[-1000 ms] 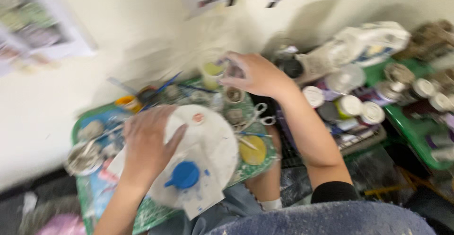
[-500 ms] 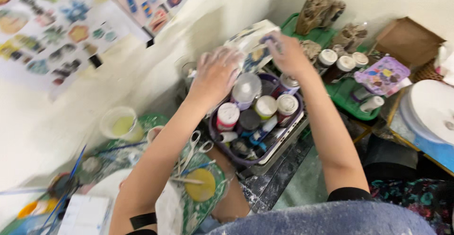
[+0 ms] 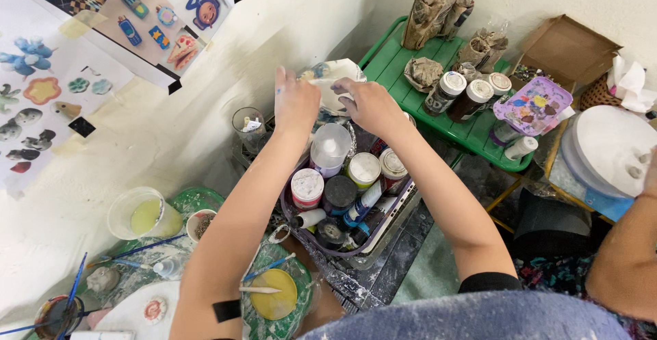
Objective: The person paints a small blue ceramic object with a brush, wipes a white palette with a cloth, and then sculpts a small figure from grey clay by hand using a yellow refining tool.
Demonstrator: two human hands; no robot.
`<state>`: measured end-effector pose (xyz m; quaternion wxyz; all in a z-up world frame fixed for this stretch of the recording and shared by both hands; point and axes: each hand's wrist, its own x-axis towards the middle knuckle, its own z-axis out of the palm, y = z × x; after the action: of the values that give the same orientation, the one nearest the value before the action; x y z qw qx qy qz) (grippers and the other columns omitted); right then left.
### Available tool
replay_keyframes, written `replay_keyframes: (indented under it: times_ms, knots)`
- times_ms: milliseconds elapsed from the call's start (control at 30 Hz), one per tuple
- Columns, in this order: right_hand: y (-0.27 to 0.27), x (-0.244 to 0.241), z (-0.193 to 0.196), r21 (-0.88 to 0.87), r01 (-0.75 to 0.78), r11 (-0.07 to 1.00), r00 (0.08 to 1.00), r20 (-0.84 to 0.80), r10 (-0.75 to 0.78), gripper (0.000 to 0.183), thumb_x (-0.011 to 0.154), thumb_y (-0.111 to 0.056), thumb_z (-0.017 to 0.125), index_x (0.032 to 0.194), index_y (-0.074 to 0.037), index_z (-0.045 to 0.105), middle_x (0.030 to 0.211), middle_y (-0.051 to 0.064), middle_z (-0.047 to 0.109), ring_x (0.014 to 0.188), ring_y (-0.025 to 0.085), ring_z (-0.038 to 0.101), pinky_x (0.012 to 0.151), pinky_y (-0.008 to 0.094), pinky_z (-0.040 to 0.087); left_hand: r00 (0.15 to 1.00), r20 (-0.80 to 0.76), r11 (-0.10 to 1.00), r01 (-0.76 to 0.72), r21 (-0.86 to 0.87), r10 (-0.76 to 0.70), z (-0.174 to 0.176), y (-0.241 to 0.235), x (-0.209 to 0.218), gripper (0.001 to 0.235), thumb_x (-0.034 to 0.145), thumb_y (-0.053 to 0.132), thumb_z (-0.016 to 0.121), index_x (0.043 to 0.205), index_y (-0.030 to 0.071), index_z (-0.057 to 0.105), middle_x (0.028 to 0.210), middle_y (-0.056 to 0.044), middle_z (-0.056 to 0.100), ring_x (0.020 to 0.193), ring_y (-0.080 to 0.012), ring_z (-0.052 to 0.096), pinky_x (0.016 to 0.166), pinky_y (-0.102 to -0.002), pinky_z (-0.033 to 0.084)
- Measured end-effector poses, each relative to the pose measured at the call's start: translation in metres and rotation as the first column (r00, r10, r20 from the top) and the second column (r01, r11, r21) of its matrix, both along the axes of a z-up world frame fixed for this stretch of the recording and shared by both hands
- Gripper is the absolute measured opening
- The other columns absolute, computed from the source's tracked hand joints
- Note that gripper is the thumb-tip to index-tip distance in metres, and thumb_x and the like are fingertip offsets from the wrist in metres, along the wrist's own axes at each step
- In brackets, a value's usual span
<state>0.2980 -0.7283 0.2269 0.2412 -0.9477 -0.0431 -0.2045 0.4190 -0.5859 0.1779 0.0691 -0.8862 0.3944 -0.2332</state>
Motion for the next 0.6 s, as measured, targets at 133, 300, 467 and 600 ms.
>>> replay_keyframes:
  times_ms: [133,300,467,600]
  knots:
    - [-0.002,0.006,-0.014,0.078,0.003,0.997,1.000,-0.008,-0.003,0.024,0.094,-0.010,0.063,0.118,-0.005,0.067,0.106,0.017,0.075,0.091,0.037,0.072,0.083,0.045,0.056,0.996,-0.082,0.998,-0.031,-0.047,0.027,-0.018,-0.022,0.029,0.019,0.091,0.014,0.061,0.090,0.016,0.079,0.089,-0.006,0.075,0.095,-0.0295,0.072,0.113,-0.055,0.033]
    - [-0.012,0.012,-0.019,0.225,-0.008,0.974,0.994,-0.106,0.033,0.023,0.098,-0.009,0.056,0.119,-0.003,0.062,0.105,0.014,0.075,0.078,0.027,0.077,0.079,0.040,0.058,0.992,-0.112,0.992,0.046,-0.113,-0.059,-0.028,-0.037,0.048,0.019,0.090,0.015,0.060,0.086,0.017,0.079,0.085,-0.008,0.074,0.085,-0.0290,0.073,0.111,-0.057,0.033]
    - [-0.015,0.010,-0.018,0.256,-0.044,0.966,0.993,-0.097,0.071,0.023,0.099,-0.009,0.055,0.120,-0.002,0.060,0.107,0.015,0.075,0.078,0.024,0.078,0.077,0.037,0.059,0.987,-0.118,0.987,0.094,-0.133,-0.110,-0.015,-0.029,0.041,0.019,0.092,0.012,0.062,0.085,0.017,0.079,0.087,-0.007,0.074,0.087,-0.0280,0.074,0.113,-0.056,0.033]
    - [-0.012,0.005,-0.013,0.242,-0.044,0.969,0.998,-0.042,0.055,0.020,0.099,-0.010,0.059,0.117,-0.001,0.062,0.103,0.016,0.076,0.077,0.024,0.077,0.074,0.037,0.059,0.953,-0.215,0.970,0.180,-0.165,-0.214,0.022,-0.013,0.023,0.009,0.087,0.018,0.069,0.086,0.018,0.078,0.084,-0.007,0.073,0.082,-0.0267,0.072,0.106,-0.056,0.037]
